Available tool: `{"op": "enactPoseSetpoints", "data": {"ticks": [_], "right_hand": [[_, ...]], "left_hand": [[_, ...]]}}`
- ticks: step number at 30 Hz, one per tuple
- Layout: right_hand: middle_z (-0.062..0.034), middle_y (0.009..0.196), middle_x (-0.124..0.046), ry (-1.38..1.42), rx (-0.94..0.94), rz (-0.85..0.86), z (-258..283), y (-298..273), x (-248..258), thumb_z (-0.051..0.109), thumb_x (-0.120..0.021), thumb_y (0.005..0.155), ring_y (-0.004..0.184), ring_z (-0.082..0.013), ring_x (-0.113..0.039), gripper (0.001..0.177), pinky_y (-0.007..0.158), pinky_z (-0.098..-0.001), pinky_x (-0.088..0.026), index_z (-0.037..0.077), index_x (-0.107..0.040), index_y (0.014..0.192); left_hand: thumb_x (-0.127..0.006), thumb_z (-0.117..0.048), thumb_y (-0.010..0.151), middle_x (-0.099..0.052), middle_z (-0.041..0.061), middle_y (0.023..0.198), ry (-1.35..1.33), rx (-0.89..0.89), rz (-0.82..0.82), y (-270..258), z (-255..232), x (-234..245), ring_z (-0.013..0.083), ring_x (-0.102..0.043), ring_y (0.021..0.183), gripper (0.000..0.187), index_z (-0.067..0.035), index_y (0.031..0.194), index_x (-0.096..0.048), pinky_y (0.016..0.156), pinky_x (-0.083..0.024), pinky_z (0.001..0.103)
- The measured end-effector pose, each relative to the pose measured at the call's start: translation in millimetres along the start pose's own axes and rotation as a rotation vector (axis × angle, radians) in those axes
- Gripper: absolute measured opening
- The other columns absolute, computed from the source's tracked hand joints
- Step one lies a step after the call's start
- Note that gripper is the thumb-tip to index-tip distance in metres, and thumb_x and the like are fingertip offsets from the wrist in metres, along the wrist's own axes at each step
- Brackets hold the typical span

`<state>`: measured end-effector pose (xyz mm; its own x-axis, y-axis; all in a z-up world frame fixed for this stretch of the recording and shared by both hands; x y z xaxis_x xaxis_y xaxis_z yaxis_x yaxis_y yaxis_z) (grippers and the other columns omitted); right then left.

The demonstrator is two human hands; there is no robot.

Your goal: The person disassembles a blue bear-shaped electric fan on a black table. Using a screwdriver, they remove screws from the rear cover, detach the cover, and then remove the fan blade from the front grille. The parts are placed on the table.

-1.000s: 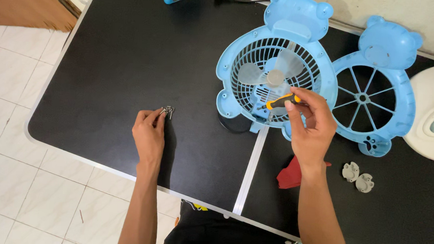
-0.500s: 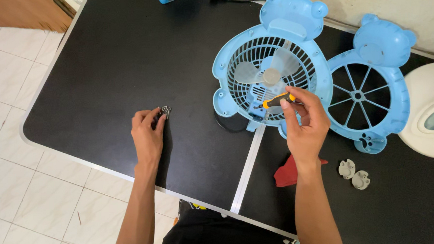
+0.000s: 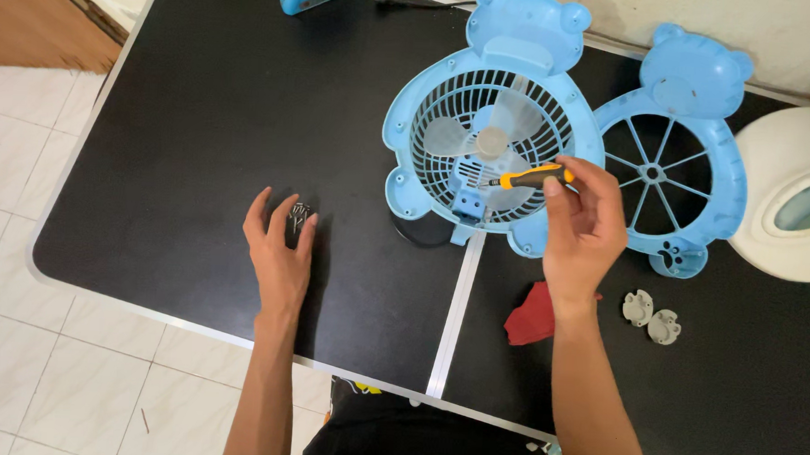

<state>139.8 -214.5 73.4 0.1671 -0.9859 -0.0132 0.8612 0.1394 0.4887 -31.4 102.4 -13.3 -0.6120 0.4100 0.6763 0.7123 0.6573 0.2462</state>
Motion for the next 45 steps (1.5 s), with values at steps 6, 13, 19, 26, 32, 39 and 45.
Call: {"op": "enactPoseSetpoints", "data": {"ticks": [6, 13, 19, 26, 32, 39, 45], "right_hand": [[-0.0145, 0.13, -0.068, -0.047, -0.11, -0.101, 10, -6, 29, -0.005, -0.065, 0.11, 0.115, -0.0185, -0.068, 0.025, 0.103, -0.0317, -0.058, -0.005, -0.057, 0.133], [-0.013, 0.12, -0.069, 0.083, -0.379, 0.024, 16, -30, 58, 0.0, -0.065, 0.102, 0.109, -0.0181, -0.071, 0.024, 0.099, -0.033, -0.062, -0.005, -0.061, 0.126], [-0.0117, 0.118, -0.065, 0.017, -0.473, 0.227, -2, -64, 77, -0.003, -0.07, 0.094, 0.111, -0.0187, -0.069, 0.025, 0.093, -0.0308, -0.059, -0.006, -0.065, 0.118], [-0.012, 0.104, -0.075, -0.08, -0.801, 0.114, -51, -102, 93, 0.003, -0.072, 0.091, 0.095, -0.017, -0.074, 0.029, 0.084, -0.0265, -0.057, -0.002, -0.067, 0.119], [-0.0139, 0.105, -0.076, -0.081, -0.813, 0.032, -69, -103, 103, 0.006, -0.072, 0.093, 0.095, -0.0164, -0.075, 0.029, 0.085, -0.0259, -0.059, -0.002, -0.067, 0.12], [-0.0098, 0.095, -0.077, -0.257, -0.775, 0.043, -82, -99, 122, 0.012, -0.074, 0.094, 0.073, -0.0124, -0.066, 0.03, 0.065, -0.0244, -0.052, 0.0, -0.069, 0.121], [-0.0083, 0.082, -0.074, -0.696, -0.745, 0.157, -83, -95, 125, 0.024, -0.076, 0.093, 0.068, -0.0121, -0.063, 0.028, 0.063, -0.0283, -0.05, 0.006, -0.075, 0.114]], "left_hand": [[-0.072, -0.014, 0.099, -0.049, 0.016, 0.149, -0.149, -0.11, -0.009, 4, -53, -4, 0.0352, -0.057, 0.131, 0.031, -0.006, 0.129, -0.068, 0.105, -0.05, 0.044], [-0.073, -0.008, 0.098, -0.057, 0.014, 0.142, -0.269, -0.342, 0.081, 4, -125, -20, 0.0343, -0.058, 0.128, 0.022, -0.007, 0.12, -0.072, 0.107, -0.051, 0.043], [-0.074, -0.004, 0.095, -0.063, 0.011, 0.133, -0.34, -0.526, 0.13, 6, -166, -32, 0.0332, -0.06, 0.124, 0.019, -0.007, 0.114, -0.072, 0.104, -0.052, 0.043], [-0.074, -0.006, 0.094, -0.066, 0.009, 0.122, -0.355, -0.673, 0.287, 2, -186, -51, 0.031, -0.064, 0.115, 0.017, -0.004, 0.111, -0.07, 0.1, -0.049, 0.043], [-0.076, -0.01, 0.093, -0.068, 0.008, 0.119, -0.32, -0.692, 0.318, -4, -187, -59, 0.0293, -0.064, 0.111, 0.017, -0.004, 0.109, -0.07, 0.097, -0.048, 0.043], [-0.076, -0.01, 0.092, -0.069, 0.007, 0.118, -0.318, -0.689, 0.326, -5, -186, -60, 0.0282, -0.065, 0.11, 0.018, -0.005, 0.108, -0.071, 0.096, -0.047, 0.042], [-0.075, -0.01, 0.093, -0.068, 0.007, 0.119, -0.312, -0.674, 0.325, -4, -187, -62, 0.0278, -0.064, 0.111, 0.017, -0.004, 0.108, -0.071, 0.096, -0.047, 0.042]]}}
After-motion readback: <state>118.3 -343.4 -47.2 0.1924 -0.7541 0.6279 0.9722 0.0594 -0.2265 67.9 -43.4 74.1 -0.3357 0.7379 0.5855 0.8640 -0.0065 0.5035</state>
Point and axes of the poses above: each hand's wrist, its own y-axis towards the middle knuckle, its own x-axis out of the back of the hand, z = x × y, the point moved 6 cm from there along y, towards the middle knuckle
